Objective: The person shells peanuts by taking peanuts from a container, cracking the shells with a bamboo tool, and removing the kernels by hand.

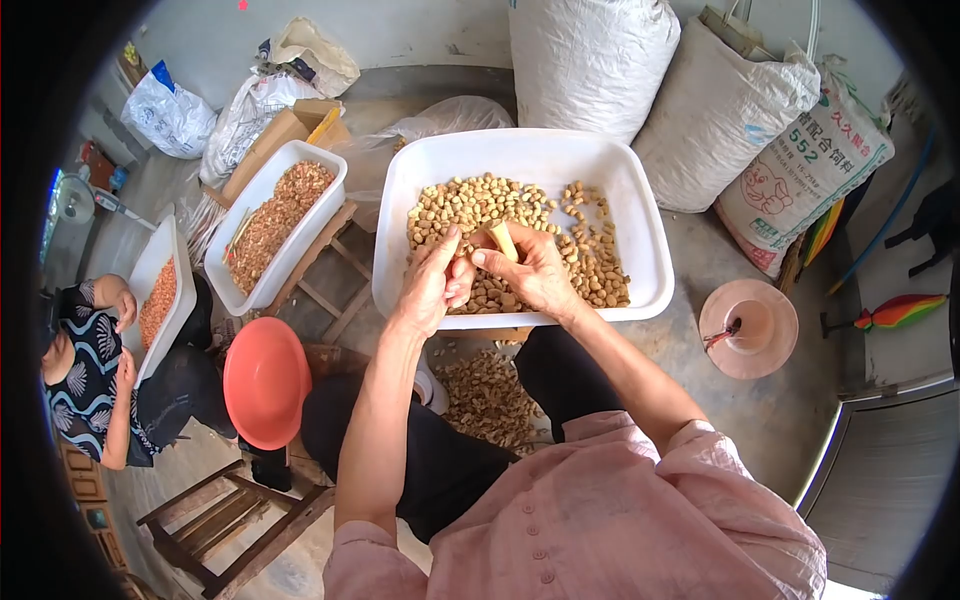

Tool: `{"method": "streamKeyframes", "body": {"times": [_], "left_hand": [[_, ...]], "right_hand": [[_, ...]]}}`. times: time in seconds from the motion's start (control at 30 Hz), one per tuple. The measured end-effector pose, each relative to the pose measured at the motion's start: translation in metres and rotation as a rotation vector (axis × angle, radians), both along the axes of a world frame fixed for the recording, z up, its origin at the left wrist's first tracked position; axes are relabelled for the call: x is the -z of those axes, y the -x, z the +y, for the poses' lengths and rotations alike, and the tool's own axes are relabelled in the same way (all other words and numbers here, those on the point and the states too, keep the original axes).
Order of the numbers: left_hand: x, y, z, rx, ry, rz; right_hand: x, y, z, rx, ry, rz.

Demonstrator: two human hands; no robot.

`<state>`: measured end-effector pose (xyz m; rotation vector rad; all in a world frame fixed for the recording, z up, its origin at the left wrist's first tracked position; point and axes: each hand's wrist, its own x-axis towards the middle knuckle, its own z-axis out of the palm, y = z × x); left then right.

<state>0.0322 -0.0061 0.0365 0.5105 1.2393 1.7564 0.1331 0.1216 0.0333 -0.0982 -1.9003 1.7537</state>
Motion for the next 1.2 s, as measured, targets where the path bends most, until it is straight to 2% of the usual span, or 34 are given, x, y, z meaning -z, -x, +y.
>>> {"method": "streamKeyframes", "body": {"times": [0.2, 0.3, 0.4, 0.5, 0.57, 0.7, 0.8, 1.03, 1.13, 1.2], "left_hand": [[-0.005, -0.002, 0.002, -0.05, 0.116, 0.065], [0.005, -0.001, 0.002, -0.026, 0.038, 0.058], [0.007, -0.001, 0.004, 0.013, -0.03, 0.19], [0.004, -0.006, 0.008, -0.019, 0.127, 0.556], [0.009, -0.009, 0.011, -0.069, 0.089, 0.556], [0.011, -0.017, 0.014, -0.149, 0.096, 0.562], [0.013, -0.022, 0.018, -0.218, 0.08, 0.767], [0.018, -0.021, 0.03, -0.304, 0.138, 0.986], [0.011, -0.016, 0.029, -0.297, 0.174, 1.296], [0.005, -0.014, 0.027, -0.265, 0.221, 1.384]], "right_hand": [[-0.004, 0.003, -0.005, 0.001, -0.043, -0.001], [0.005, 0.008, -0.002, -0.002, 0.026, -0.03], [0.01, 0.011, 0.002, 0.098, 0.021, -0.038], [0.02, 0.013, 0.007, 0.063, 0.13, 0.015], [0.031, 0.018, 0.01, 0.055, 0.186, 0.044], [0.011, 0.012, 0.002, 0.031, 0.26, 0.057], [-0.002, 0.006, 0.0, 0.074, 0.264, 0.023], [0.006, 0.007, 0.008, 0.133, 0.505, -0.101], [0.009, 0.007, 0.011, 0.12, 0.561, -0.111], [0.008, 0.006, 0.013, 0.1, 0.6, -0.116]]}}
